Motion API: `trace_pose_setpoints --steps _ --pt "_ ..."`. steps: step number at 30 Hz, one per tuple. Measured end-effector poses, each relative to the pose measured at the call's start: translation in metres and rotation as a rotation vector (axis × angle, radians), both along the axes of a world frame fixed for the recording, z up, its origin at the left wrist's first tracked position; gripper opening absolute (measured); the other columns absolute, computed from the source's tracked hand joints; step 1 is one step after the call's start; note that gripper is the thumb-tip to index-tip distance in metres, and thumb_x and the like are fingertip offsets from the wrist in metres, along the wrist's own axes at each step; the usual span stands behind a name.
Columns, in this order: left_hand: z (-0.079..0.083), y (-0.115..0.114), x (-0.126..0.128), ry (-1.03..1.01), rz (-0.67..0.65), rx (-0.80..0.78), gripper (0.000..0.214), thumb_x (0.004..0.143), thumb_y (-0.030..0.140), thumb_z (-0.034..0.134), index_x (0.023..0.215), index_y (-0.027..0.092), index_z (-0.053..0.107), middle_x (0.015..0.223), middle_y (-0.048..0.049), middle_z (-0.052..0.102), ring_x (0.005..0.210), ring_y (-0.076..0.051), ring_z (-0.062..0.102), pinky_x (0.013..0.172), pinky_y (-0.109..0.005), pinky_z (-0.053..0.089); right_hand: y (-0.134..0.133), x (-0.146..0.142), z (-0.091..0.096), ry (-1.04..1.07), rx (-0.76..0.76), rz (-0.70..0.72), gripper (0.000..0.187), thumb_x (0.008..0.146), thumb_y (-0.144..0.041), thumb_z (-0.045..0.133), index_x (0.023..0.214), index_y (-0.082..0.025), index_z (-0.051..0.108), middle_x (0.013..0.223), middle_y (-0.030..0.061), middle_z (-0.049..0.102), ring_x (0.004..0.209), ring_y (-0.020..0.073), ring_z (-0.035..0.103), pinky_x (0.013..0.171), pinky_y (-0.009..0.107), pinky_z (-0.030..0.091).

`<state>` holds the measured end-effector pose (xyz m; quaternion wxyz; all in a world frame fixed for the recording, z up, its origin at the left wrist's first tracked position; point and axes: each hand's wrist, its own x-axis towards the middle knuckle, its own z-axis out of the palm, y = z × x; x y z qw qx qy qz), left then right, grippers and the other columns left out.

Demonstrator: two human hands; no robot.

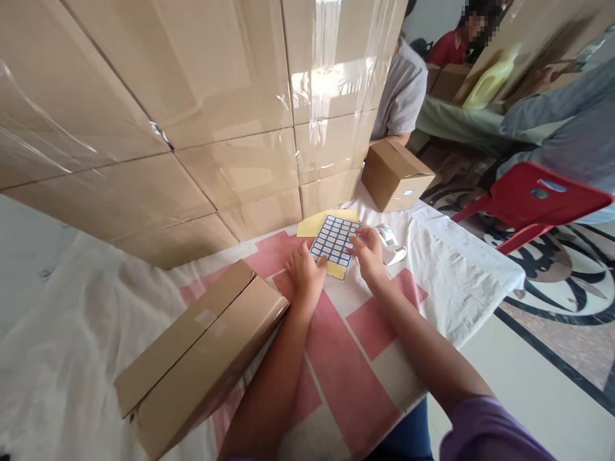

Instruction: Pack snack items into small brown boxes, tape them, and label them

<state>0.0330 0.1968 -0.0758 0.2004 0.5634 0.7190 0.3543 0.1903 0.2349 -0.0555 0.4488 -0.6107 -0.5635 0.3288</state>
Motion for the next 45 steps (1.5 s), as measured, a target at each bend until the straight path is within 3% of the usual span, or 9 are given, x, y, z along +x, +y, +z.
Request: trace_pose_setpoints --steps 4,10,14,18,21,24,30,35,45 --pt "-0.013 0.006 -0.003 -0.271 0.043 0.108 0.038 0.097 0.037 0.055 0.13 0.018 0.055 0.11 -0.0124 0.072 0.103 -0.023 0.068 0.095 -0.039 0.051 -0.007 -0.012 -0.004 0.463 -0.098 -0.088 0.037 0.078 -0.046 0.064 0.105 -0.024 0.05 0.117 0.0061 0.056 0.105 0.0229 0.063 0.067 0.032 0.058" --pt "-0.03 0.021 -0.006 -0.603 0.362 0.361 0.023 0.098 0.041 0.051 0.106 0.02 0.057 0.107 -0.0102 0.069 0.1 -0.019 0.068 0.088 -0.032 0.055 -0.017 -0.022 -0.001 0.533 -0.223 -0.103 0.037 0.071 -0.045 0.077 0.085 -0.024 0.05 0.083 -0.0016 0.052 0.07 0.0149 0.054 0.045 0.023 0.041" --pt "-0.034 0.022 -0.007 -0.73 0.425 0.459 0.025 0.093 0.043 0.058 0.104 0.021 0.058 0.103 -0.0076 0.069 0.095 -0.018 0.068 0.084 -0.03 0.055 -0.027 -0.034 -0.004 0.671 -0.406 0.115 0.04 0.072 -0.053 0.08 0.089 -0.023 0.06 0.084 0.0024 0.064 0.066 0.0163 0.057 0.042 0.025 0.038" --pt "-0.031 0.019 -0.005 -0.785 0.368 0.473 0.026 0.091 0.044 0.062 0.099 0.02 0.063 0.096 -0.0059 0.071 0.089 -0.017 0.067 0.08 -0.03 0.055 -0.033 -0.042 -0.007 0.744 -0.427 0.28 0.034 0.066 -0.039 0.088 0.091 -0.021 0.072 0.094 0.0052 0.076 0.078 0.0215 0.067 0.059 0.031 0.052" --pt "-0.027 0.015 -0.002 -0.79 0.269 0.452 0.028 0.094 0.045 0.058 0.102 0.019 0.066 0.101 -0.0081 0.073 0.094 -0.019 0.069 0.085 -0.032 0.056 -0.033 -0.046 -0.01 0.843 -0.381 0.233 0.036 0.063 -0.031 0.089 0.095 -0.025 0.075 0.108 0.0032 0.079 0.102 0.0281 0.072 0.088 0.04 0.058" --pt "-0.025 0.011 0.004 -0.746 0.117 0.424 0.029 0.094 0.042 0.061 0.11 0.019 0.069 0.112 -0.0098 0.073 0.109 -0.023 0.069 0.096 -0.036 0.056 -0.03 -0.048 -0.017 0.894 -0.258 0.165 0.041 0.061 -0.029 0.089 0.1 -0.027 0.075 0.103 0.0017 0.08 0.108 0.0303 0.072 0.1 0.046 0.056" --pt "-0.024 0.01 0.008 -0.555 -0.039 0.474 0.043 0.083 0.036 0.074 0.124 0.023 0.069 0.136 -0.0128 0.064 0.133 -0.029 0.056 0.117 -0.046 0.043 -0.023 -0.045 -0.024 0.937 -0.17 0.159 0.036 0.064 -0.029 0.083 0.1 -0.028 0.075 0.099 0.0016 0.08 0.109 0.0302 0.072 0.099 0.046 0.055" --pt "-0.023 0.009 0.006 -0.506 -0.128 0.483 0.033 0.096 0.042 0.062 0.122 0.023 0.072 0.12 -0.0121 0.072 0.114 -0.026 0.067 0.102 -0.041 0.053 -0.02 -0.04 -0.02 0.982 -0.168 0.192 0.04 0.062 -0.027 0.082 0.102 -0.028 0.075 0.1 0.0012 0.081 0.107 0.0301 0.072 0.092 0.044 0.057" --pt "-0.019 0.007 0.002 -0.591 -0.056 0.501 0.039 0.104 0.048 0.048 0.116 0.023 0.074 0.115 -0.0103 0.073 0.108 -0.021 0.069 0.094 -0.033 0.054 -0.018 -0.035 -0.016 0.981 -0.224 0.138 0.047 0.061 -0.025 0.081 0.106 -0.032 0.069 0.105 -0.0006 0.079 0.109 0.0305 0.071 0.082 0.044 0.062"
